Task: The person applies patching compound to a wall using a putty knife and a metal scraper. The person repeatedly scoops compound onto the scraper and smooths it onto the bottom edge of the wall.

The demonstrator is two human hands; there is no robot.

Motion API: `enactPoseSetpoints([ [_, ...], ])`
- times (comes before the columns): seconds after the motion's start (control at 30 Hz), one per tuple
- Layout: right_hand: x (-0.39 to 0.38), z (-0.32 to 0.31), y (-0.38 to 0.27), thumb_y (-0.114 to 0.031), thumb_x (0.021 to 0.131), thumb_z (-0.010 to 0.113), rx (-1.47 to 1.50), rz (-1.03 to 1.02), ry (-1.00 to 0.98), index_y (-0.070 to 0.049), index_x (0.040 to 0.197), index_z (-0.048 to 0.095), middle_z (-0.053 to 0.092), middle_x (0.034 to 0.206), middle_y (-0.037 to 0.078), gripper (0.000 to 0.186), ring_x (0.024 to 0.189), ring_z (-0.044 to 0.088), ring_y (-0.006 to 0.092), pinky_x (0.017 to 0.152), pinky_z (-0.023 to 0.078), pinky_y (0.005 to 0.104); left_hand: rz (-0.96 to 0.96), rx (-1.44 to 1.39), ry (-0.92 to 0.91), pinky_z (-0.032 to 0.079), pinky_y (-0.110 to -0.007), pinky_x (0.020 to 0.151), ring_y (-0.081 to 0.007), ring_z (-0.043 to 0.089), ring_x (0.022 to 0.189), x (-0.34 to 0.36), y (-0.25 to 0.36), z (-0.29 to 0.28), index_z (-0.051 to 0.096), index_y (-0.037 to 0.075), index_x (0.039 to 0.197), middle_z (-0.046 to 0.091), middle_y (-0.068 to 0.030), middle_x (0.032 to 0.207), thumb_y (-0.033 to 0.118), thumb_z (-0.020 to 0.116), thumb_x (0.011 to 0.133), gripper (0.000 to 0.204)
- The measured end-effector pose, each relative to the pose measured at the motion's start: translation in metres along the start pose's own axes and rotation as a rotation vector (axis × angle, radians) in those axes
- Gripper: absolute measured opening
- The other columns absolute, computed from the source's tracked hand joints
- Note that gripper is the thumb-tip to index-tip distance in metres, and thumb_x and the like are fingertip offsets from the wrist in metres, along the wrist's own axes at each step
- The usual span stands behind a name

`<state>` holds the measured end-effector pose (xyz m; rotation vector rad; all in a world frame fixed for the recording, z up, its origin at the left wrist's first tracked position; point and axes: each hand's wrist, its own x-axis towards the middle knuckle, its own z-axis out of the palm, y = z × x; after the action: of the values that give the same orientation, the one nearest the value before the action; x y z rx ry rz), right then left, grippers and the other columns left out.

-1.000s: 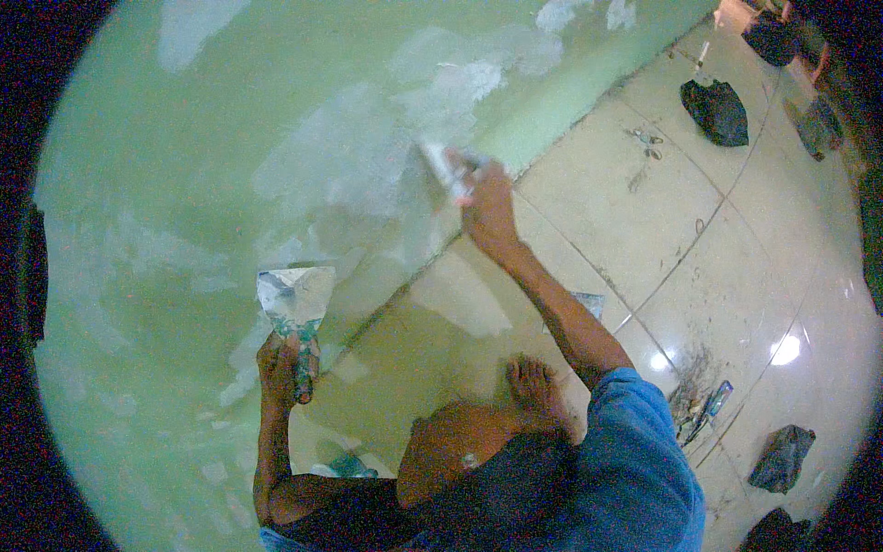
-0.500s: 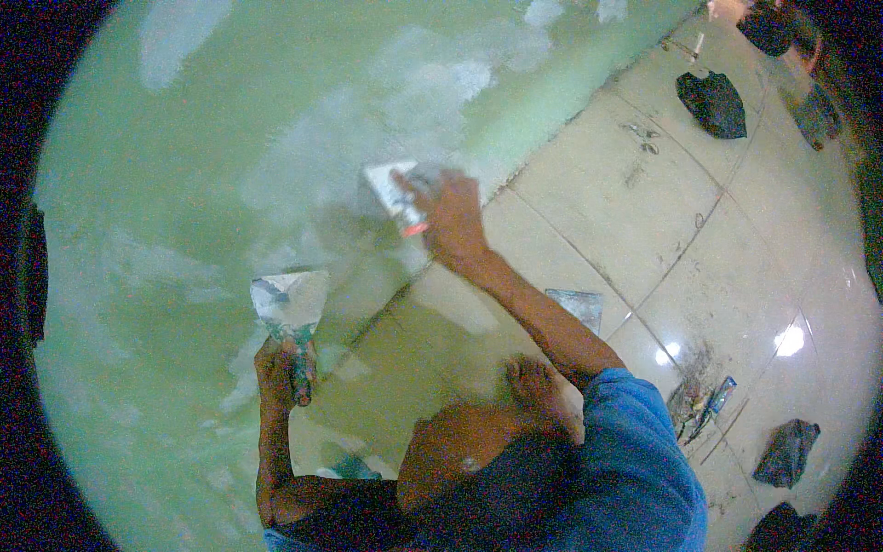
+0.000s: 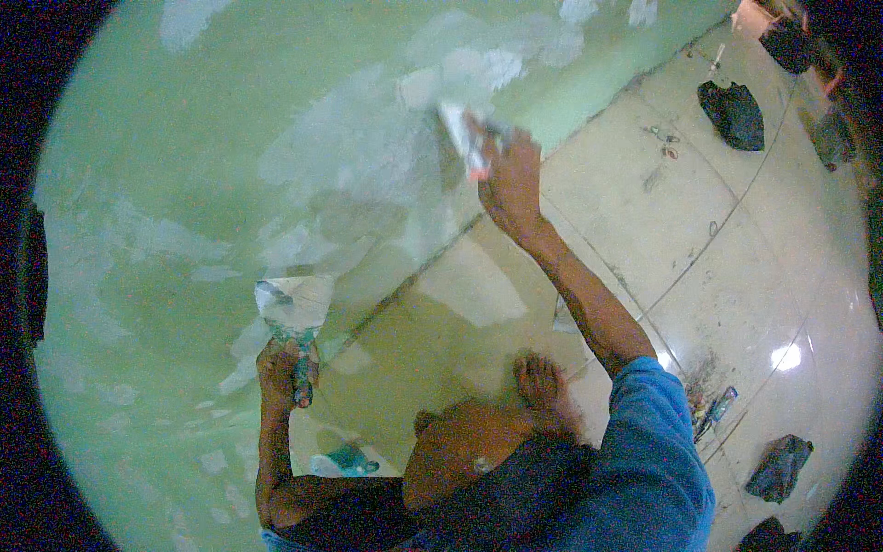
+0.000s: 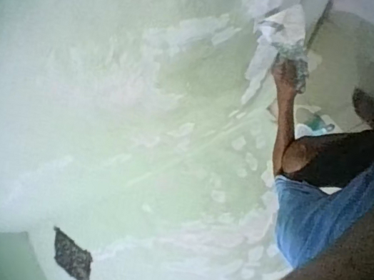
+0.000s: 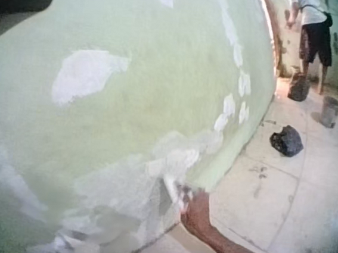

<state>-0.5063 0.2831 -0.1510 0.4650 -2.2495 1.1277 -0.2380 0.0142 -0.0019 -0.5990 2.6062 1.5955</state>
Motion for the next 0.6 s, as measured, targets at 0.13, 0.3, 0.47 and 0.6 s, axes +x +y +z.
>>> enactPoseSetpoints([
  [0.13,0.044,-0.007,-0.047,-0.003,0.072,0.060,0.026,0.042,0.245,-0.016,0.133,0.046,0.050,0.113,0.015,0.065,0.100,0.046,0.0326,0.087,0.036,0.0410,0.018,-0.023,0.012,0.029,-0.021,0.027,-0.0080,0.041,0.032,0.006,0.004,0.007,0.055,0.002,0.086,0.052,-0.0060,0.054,0.027,0.045,0.094,0.028],
  [0.3,-0.007,0.002,-0.097,-0.006,0.070,0.064,0.011,-0.159,-0.095,-0.018,0.133,0.046,0.050,0.113,0.012,0.067,0.102,0.047,0.0294,0.086,0.036,0.0423,0.026,-0.001,0.047,0.029,-0.021,0.027,-0.0082,0.042,0.033,-0.002,0.003,-0.004,0.055,0.001,0.087,0.053,-0.0061,0.055,0.027,0.045,0.094,0.029],
  [0.47,0.024,-0.020,-0.047,-0.006,0.070,0.065,-0.156,-0.191,0.112,-0.024,0.131,0.049,0.050,0.121,0.009,0.066,0.107,0.046,0.0276,0.086,0.035,0.0406,0.000,0.021,0.023,0.030,-0.021,0.028,-0.0082,0.041,0.033,0.001,0.009,0.005,0.055,0.001,0.087,0.053,-0.0063,0.055,0.028,0.045,0.094,0.029],
  [0.6,0.053,-0.007,-0.024,-0.003,0.071,0.063,-0.165,-0.384,0.194,-0.027,0.130,0.051,0.051,0.122,0.006,0.064,0.109,0.047,0.0259,0.086,0.035,0.0393,-0.001,-0.024,0.043,0.029,-0.021,0.028,-0.0078,0.040,0.032,-0.001,-0.002,0.001,0.056,0.001,0.087,0.053,-0.0065,0.055,0.028,0.045,0.095,0.029],
])
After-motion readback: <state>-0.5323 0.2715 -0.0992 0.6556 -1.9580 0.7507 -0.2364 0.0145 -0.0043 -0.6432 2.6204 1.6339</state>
